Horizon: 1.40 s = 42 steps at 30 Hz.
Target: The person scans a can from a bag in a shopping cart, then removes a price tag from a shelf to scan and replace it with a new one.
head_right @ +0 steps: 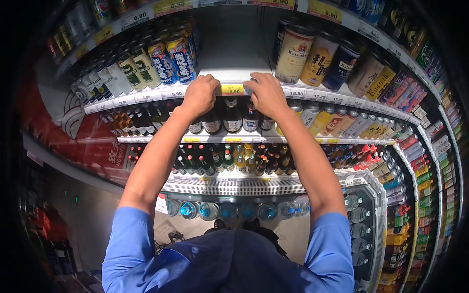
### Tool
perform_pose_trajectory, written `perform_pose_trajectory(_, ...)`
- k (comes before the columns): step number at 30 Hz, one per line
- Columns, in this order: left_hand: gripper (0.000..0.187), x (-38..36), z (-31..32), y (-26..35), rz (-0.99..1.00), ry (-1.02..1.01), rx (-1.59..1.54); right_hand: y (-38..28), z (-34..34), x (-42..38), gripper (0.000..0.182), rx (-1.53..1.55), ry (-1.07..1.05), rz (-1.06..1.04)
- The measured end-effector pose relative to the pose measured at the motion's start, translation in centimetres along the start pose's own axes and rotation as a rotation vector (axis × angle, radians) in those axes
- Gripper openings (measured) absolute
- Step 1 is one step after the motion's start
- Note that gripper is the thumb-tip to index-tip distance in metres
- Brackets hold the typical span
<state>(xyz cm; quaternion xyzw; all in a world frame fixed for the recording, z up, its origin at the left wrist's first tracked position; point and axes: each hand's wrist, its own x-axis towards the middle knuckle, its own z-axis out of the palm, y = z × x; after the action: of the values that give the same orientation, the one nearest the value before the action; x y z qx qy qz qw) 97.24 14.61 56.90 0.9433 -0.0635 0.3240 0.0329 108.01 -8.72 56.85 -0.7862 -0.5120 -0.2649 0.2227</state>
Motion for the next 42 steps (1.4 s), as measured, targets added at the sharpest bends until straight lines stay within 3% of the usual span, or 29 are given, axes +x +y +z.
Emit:
perform_pose_trajectory(5, 0.038, -2.3, 0.5, -0.4, -0.013, 0.074, -0.077, -1.0, 0.5, -3.9, 0.042, 0.083, 0.012, 0.085)
perform_pose_trajectory(12, 0.046, -2.5, 0.2, -0.5, -0.003, 0.017, -0.071, -2.3, 0.9, -2.5, 0.053, 0.024, 0.038, 0.150)
perform_pose_trajectory(17, 0.051, -4.9, -0.1, -0.5, -0.152, -0.013, -0.132, -1.6, 1.9, -3.5, 0.060, -0.033, 0.012, 0.230)
perform_pose_trajectory(20, 0.064, -5.9, 1.0, 0.5, -0.107, 0.023, -0.072, -1.8, 2.6, -3.7, 0.065, -0.029, -0.047, 0.257)
perform_pose_trajectory(28, 0.075, -6.8, 2.1, 1.5, -0.182, -0.120, -0.037, -3.9, 2.8, -1.9, 0.070, -0.110, -0.057, 0.128)
perform_pose_trajectory(30, 0.078, -8.2, 1.3, 2.4, -0.180, -0.154, -0.069, -3.6, 4.0, -1.9, 0.069, -0.171, -0.162, 0.138)
perform_pose_trajectory(34, 0.078, -13.5, 1.1, 4.1, -0.306, -0.156, -0.257, -5.8, 2.0, -0.5, 0.071, -0.111, -0.065, 0.163)
perform_pose_trajectory(37, 0.082, -19.3, 3.1, 5.1, -0.420, -0.203, -0.384, -7.0, 0.7, 2.0, 0.073, -0.029, -0.019, 0.326)
perform_pose_trajectory(38, 0.083, -20.9, 3.1, 5.7, -0.469, -0.231, -0.397, -6.7, 0.3, 3.3, 0.074, -0.132, -0.168, 0.447)
perform_pose_trajectory(42, 0.083, -28.1, 2.5, 6.9, -0.678, -0.291, -0.583, -3.5, -0.4, 3.9, 0.075, 0.094, 0.013, 0.505)
